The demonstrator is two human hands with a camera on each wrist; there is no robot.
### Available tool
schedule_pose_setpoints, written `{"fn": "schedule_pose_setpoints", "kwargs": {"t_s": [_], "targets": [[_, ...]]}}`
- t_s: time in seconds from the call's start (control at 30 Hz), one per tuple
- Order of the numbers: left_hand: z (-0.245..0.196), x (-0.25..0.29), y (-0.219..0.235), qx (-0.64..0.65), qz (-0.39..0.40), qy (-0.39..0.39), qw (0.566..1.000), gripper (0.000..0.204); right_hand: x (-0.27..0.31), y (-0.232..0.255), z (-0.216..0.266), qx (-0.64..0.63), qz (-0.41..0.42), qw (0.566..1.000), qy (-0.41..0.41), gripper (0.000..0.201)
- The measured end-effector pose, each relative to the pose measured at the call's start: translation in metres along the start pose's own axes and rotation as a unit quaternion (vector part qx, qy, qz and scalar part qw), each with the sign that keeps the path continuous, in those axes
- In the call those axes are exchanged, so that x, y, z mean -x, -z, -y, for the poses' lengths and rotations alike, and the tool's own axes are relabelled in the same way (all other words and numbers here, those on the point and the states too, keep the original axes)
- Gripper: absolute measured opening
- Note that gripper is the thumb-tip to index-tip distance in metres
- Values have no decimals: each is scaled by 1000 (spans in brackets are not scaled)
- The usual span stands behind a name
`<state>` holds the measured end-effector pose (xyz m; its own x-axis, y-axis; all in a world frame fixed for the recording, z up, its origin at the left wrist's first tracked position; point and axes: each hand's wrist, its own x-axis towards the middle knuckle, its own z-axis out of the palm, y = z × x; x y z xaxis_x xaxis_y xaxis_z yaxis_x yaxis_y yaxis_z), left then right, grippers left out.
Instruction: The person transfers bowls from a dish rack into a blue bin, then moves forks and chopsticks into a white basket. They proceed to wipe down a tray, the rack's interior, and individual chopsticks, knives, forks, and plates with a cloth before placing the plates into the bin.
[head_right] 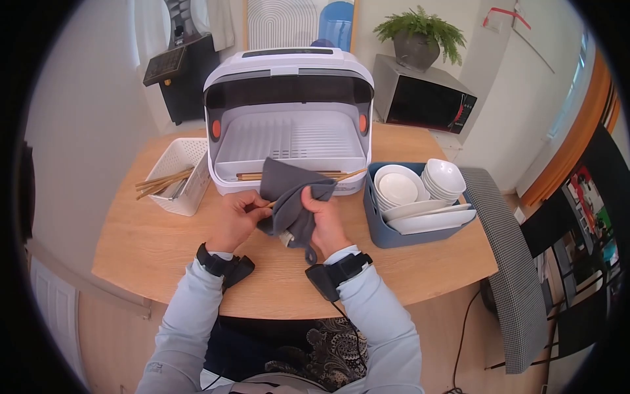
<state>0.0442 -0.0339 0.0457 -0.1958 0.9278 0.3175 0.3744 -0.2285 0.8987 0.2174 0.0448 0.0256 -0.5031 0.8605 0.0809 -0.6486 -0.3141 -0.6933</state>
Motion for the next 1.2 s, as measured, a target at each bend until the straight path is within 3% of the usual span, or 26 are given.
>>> {"fn": "schedule_pose_setpoints", "kwargs": {"t_s": [0.13,0.33,0.43,0.53,0.8,0.9,1.03,1.13,1.2], "targets": [[-5,1,-7,42,-1,-26,999,4,2,-9,-3,-4,3,1000,-31,29],[8,-7,11,83,102,50,990,6,0,0,6,-3,14,1000,-4,27],[6,-7,13,36,94,35,994,4,0,-1,8,15,-17,999,35,26],[14,-8,17,66,54,22,996,6,2,-5,27,-27,-54,993,101,26],[1,1,8,-56,-27,-4,998,12,-3,9,36,-77,-78,982,153,25],[3,3,1,-40,-43,-41,997,12,0,-1,23,-34,-71,990,115,24],[10,3,-14,15,-59,-71,996,13,2,-5,-4,0,0,1000,0,23],[12,3,-16,17,-51,-82,995,10,2,-11,-15,2,9,999,-39,23],[8,2,-11,24,-25,-49,998,7,3,-10,-14,-2,5,999,-47,23]]}}
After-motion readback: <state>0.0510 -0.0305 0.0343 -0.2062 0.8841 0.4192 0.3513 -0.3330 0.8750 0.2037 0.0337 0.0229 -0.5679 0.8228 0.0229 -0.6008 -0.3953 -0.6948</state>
